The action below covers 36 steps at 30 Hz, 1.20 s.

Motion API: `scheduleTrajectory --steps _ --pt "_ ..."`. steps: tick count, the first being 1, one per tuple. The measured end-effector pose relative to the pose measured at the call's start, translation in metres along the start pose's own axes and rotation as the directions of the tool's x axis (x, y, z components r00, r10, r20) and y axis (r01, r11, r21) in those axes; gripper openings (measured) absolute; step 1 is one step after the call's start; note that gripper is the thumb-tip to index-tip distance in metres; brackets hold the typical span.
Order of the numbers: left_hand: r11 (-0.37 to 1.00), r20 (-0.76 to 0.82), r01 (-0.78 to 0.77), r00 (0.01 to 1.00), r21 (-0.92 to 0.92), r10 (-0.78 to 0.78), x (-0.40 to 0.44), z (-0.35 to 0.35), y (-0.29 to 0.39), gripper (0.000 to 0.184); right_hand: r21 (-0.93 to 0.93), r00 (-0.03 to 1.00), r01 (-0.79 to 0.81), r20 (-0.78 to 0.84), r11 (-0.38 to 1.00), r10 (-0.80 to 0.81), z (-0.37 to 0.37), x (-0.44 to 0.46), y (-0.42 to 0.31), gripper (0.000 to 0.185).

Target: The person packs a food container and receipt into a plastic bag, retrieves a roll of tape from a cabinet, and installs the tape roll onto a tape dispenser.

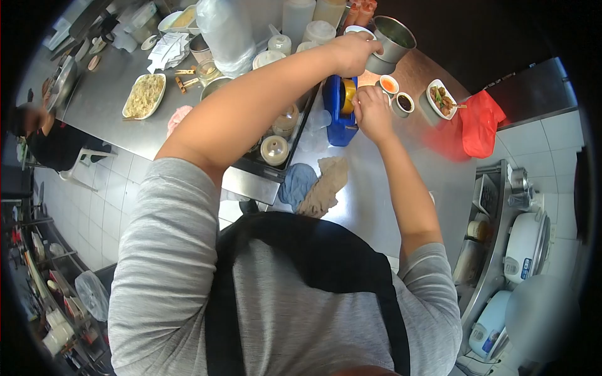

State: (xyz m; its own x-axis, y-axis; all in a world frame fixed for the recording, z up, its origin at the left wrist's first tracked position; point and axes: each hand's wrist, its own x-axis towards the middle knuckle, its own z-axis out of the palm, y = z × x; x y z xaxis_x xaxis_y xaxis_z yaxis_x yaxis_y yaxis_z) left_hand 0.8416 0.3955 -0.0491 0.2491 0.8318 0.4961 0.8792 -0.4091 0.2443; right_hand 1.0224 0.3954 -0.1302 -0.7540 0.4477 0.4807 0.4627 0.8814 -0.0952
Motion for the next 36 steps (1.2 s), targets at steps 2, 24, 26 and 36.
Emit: scheduleTrajectory --steps 2,24,26,36 --pt "0.997 -0.001 0.051 0.999 -0.057 -0.051 -0.01 -0.022 0.02 0.042 -0.021 0.999 0.037 0.018 0.999 -0.037 -0.003 -0.011 -0.003 0.016" --pt "-0.489 0.612 0.373 0.406 -0.789 -0.678 -0.148 0.124 0.112 0.036 -0.091 0.993 0.116 0.001 0.989 -0.117 -0.029 -0.068 -0.044 0.011" --pt "-0.466 0.588 0.369 0.385 -0.804 -0.711 -0.146 0.124 0.114 0.031 -0.093 0.995 0.094 -0.02 0.991 -0.096 -0.023 -0.077 -0.048 0.011" --pt "0.111 0.228 0.743 0.339 -0.66 -0.913 -0.137 0.142 0.109 0.02 0.052 0.875 -0.419 -0.244 0.907 0.418 -0.048 -0.189 -0.013 0.037"
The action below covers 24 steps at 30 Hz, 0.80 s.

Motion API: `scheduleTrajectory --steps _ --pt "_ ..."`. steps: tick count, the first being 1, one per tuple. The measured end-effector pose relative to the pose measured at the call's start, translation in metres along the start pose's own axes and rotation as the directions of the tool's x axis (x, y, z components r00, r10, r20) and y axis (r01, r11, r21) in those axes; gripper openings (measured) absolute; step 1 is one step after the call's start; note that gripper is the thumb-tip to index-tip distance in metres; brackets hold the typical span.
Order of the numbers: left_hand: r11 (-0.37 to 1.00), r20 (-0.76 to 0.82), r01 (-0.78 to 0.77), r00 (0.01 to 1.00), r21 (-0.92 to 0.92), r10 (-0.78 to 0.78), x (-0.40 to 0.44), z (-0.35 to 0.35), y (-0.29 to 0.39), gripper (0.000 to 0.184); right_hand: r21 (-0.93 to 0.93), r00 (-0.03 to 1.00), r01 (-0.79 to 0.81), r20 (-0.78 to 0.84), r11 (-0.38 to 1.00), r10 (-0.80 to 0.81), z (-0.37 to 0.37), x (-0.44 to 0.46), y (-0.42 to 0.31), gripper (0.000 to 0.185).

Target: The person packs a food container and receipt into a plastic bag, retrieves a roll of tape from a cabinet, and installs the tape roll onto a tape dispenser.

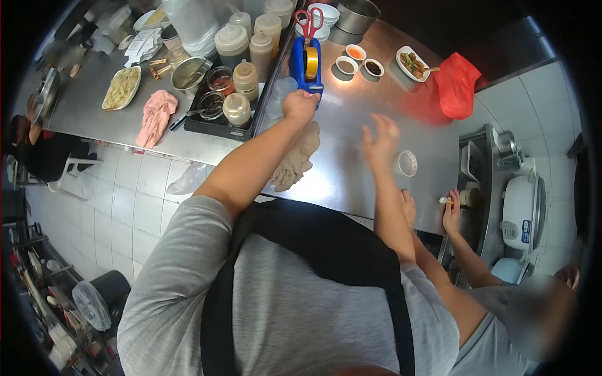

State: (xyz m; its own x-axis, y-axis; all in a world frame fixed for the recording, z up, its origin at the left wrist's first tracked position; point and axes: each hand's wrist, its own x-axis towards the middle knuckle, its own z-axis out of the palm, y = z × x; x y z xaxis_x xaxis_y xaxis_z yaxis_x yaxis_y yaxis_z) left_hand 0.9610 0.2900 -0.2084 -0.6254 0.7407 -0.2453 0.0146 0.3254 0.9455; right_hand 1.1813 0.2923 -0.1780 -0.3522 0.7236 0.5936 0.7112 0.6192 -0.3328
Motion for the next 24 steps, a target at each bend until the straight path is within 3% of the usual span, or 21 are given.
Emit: scheduleTrajectory --steps 2,3,5,8,11,14,17,19,21,23,24 --pt "0.984 -0.04 -0.028 0.999 0.176 0.036 0.004 0.002 0.001 0.022 -0.136 0.983 -0.176 0.032 0.975 0.181 -0.025 -0.023 0.049 0.051" --pt "0.969 -0.05 -0.042 0.997 0.242 0.056 0.005 0.0 0.0 0.023 -0.242 0.934 -0.327 0.065 0.913 0.352 -0.032 -0.026 0.054 0.056" --pt "0.925 -0.064 -0.068 0.993 0.374 0.099 0.005 -0.004 -0.003 0.024 -0.455 0.748 -0.566 0.068 0.687 0.661 -0.042 -0.032 0.062 0.068" --pt "0.867 0.12 -0.186 0.982 0.463 0.147 -0.005 -0.012 -0.022 0.022 -0.542 0.59 -0.629 0.134 0.557 0.796 -0.033 -0.036 0.073 0.08" --pt "0.98 0.288 -0.19 0.943 0.052 0.168 -0.039 -0.015 -0.01 0.017 -0.521 0.565 -0.669 0.107 0.53 0.818 -0.024 -0.042 0.099 0.079" --pt "0.968 0.447 -0.073 0.877 -0.241 0.177 -0.082 -0.04 0.01 0.012 -0.46 0.453 -0.778 0.062 0.428 0.889 -0.024 -0.039 0.104 0.076" --pt "0.905 0.477 -0.259 0.782 -0.338 0.402 -0.116 -0.084 0.015 0.009 -0.182 0.572 -0.769 0.235 0.613 0.786 -0.024 -0.037 0.095 0.076" --pt "0.883 0.432 -0.203 0.812 -0.423 0.393 -0.136 -0.119 0.019 0.01 0.18 0.878 -0.457 0.247 0.871 0.41 -0.016 -0.038 0.06 0.079" --pt "0.865 0.396 -0.16 0.839 -0.475 0.372 -0.152 -0.151 0.02 0.01 0.381 0.832 -0.501 0.458 0.777 0.313 -0.042 -0.02 -0.049 0.082" --pt "0.857 0.355 -0.15 0.865 -0.493 0.355 -0.166 -0.186 0.018 0.01 0.669 0.86 -0.415 0.509 0.616 0.026 -0.046 -0.025 -0.125 0.084" --pt "0.825 0.355 -0.053 0.886 -0.563 0.299 -0.177 -0.204 0.019 0.013 0.701 0.866 -0.37 0.498 0.609 -0.047 -0.045 -0.029 -0.157 0.085"
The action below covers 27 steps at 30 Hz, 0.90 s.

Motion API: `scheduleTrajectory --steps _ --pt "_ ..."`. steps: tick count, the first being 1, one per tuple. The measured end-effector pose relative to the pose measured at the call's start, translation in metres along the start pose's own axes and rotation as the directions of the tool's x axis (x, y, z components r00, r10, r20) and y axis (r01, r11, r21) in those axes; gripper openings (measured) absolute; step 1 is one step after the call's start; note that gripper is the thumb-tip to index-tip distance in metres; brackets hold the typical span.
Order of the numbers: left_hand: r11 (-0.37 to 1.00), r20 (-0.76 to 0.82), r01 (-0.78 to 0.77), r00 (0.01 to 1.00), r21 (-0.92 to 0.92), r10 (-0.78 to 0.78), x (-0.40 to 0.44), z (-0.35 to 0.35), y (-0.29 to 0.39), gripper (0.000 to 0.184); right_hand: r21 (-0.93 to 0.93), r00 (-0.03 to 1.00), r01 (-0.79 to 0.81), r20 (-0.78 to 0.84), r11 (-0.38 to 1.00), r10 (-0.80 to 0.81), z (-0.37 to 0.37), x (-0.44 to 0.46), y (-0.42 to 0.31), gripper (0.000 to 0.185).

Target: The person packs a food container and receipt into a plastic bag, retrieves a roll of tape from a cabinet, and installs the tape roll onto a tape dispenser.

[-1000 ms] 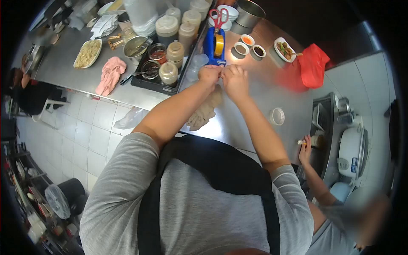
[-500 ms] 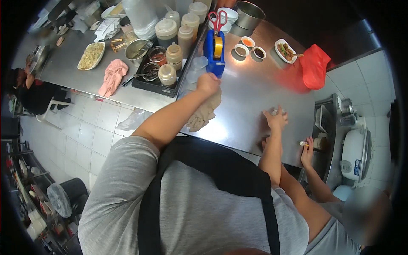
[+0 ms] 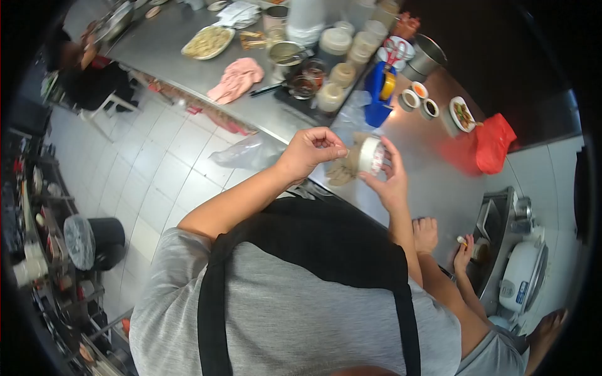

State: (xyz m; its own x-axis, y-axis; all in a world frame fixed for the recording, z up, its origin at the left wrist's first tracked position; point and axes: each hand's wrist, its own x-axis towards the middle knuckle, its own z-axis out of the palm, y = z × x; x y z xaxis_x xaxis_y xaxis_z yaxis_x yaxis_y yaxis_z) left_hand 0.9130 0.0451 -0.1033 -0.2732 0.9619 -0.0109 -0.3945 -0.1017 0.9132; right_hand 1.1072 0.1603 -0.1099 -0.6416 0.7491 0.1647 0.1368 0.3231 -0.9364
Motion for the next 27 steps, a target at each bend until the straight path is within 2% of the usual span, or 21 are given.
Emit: scheduleTrajectory --steps 2,3,5,7,12,16,17,20,23,24,27 --pt "0.996 -0.057 -0.03 0.998 -0.085 0.025 -0.032 -0.019 0.014 0.015 0.027 0.988 0.108 0.104 0.994 -0.11 0.052 -0.003 -0.026 0.086" --pt "0.991 -0.091 -0.05 0.995 -0.125 0.038 -0.049 -0.029 0.02 0.016 0.109 0.988 -0.012 0.155 0.994 -0.005 0.076 -0.004 -0.031 0.089" --pt "0.99 -0.184 -0.099 0.98 -0.102 0.079 -0.085 -0.053 0.03 0.019 0.239 0.975 0.038 0.203 0.97 -0.089 0.129 -0.002 -0.035 0.09" --pt "0.985 -0.295 -0.15 0.948 -0.084 0.12 -0.124 -0.079 0.042 0.021 0.285 0.946 0.087 0.277 0.954 -0.169 0.179 -0.007 -0.051 0.091" --pt "0.973 -0.537 -0.224 0.815 0.054 0.217 -0.236 -0.148 0.067 0.026 0.341 0.877 0.177 0.371 0.923 -0.305 0.297 -0.043 -0.098 0.092" --pt "0.964 -0.682 -0.236 0.686 0.119 0.252 -0.318 -0.192 0.091 0.03 0.396 0.79 0.107 0.523 0.912 -0.32 0.383 -0.076 -0.13 0.091" --pt "0.962 -0.715 -0.235 0.648 0.14 0.263 -0.336 -0.203 0.097 0.03 0.407 0.758 0.139 0.543 0.903 -0.361 0.402 -0.083 -0.138 0.09" --pt "0.967 -0.75 -0.227 0.619 0.114 0.233 -0.39 -0.237 0.106 0.028 0.448 0.65 0.185 0.612 0.875 -0.451 0.455 -0.1 -0.163 0.089" --pt "0.96 -0.683 -0.201 0.73 -0.196 0.013 -0.435 -0.266 0.118 0.024 0.494 0.467 0.202 0.711 0.846 -0.526 0.505 -0.108 -0.182 0.09" --pt "0.956 -0.656 -0.233 0.753 -0.177 0.062 -0.451 -0.28 0.111 0.02 0.513 0.374 0.174 0.756 0.841 -0.538 0.524 -0.108 -0.185 0.092" --pt "0.925 -0.75 -0.355 0.646 -0.133 0.14 -0.48 -0.313 0.1 0.016 0.555 0.168 0.091 0.81 0.827 -0.562 0.58 -0.108 -0.193 0.093"
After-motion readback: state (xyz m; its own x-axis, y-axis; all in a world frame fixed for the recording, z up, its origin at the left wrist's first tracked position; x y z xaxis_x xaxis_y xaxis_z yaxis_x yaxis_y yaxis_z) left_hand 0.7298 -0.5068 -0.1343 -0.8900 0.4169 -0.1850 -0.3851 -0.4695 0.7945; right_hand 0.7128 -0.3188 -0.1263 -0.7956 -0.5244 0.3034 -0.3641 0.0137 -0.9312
